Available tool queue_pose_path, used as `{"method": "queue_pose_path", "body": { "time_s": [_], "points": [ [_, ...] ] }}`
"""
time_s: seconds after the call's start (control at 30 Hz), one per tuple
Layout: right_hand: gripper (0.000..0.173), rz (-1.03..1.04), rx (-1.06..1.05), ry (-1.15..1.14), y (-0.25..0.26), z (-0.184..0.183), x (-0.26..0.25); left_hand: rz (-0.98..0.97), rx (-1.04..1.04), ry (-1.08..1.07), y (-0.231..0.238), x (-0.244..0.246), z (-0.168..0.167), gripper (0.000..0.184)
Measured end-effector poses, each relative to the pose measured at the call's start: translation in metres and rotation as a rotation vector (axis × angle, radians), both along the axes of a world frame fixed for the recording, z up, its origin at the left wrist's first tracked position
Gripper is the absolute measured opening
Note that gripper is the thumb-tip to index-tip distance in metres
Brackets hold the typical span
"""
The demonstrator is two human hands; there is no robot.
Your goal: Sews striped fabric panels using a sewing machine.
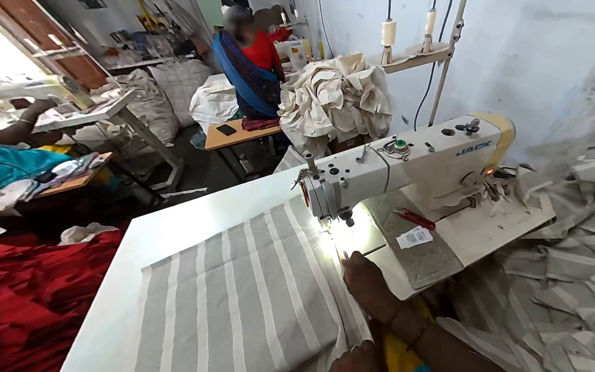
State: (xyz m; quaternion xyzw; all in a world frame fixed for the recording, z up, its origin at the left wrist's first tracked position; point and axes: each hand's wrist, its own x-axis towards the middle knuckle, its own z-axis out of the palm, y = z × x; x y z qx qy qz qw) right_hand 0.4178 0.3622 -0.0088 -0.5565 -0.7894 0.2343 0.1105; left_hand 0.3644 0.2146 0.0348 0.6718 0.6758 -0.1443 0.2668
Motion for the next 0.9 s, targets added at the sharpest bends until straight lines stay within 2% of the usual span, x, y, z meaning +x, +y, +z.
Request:
{"method": "queue_pose_path", "body": {
  "time_s": [0.1, 0.23, 0.5, 0.57, 0.67, 0.73, 0.8, 0.87, 0.9],
  "points": [
    [0.031, -0.019, -0.003, 0.006, 0.002, 0.002, 0.0, -0.032, 0.086, -0.012, -0.002, -0.001, -0.003, 0.03],
    [0.033, -0.053, -0.027, 0.039, -0.002, 0.004, 0.003, -0.09, 0.323, 0.012, -0.006, -0.005, -0.018, 0.023],
    [0.032, -0.047, 0.021, 0.065, -0.002, -0.001, 0.003, -0.009, 0.39, 0.035, 0.017, -0.01, -0.019, 0.025],
    [0.032, -0.043, -0.011, 0.049, 0.002, 0.002, 0.004, 0.021, 0.336, 0.033, 0.032, -0.014, -0.014, 0.029],
    [0.028, -0.045, -0.025, 0.042, 0.012, 0.004, 0.001, 0.035, 0.109, 0.04, 0.064, -0.021, -0.002, 0.039],
    [0.026, -0.037, -0.014, 0.051, 0.023, 0.002, -0.004, 0.029, 0.081, 0.033, 0.078, -0.027, -0.001, 0.04],
    [0.025, -0.036, -0.036, 0.112, 0.031, 0.003, -0.006, 0.03, 0.201, -0.048, 0.074, -0.039, -0.005, 0.038],
    [0.031, -0.076, -0.177, 0.312, 0.034, 0.004, 0.002, 0.05, 0.585, -0.294, 0.05, -0.061, -0.025, 0.037],
    [0.044, -0.101, -0.329, 0.463, 0.031, 0.003, 0.01, 0.102, 0.726, -0.405, 0.035, -0.076, -0.034, 0.04]
  ]
}}
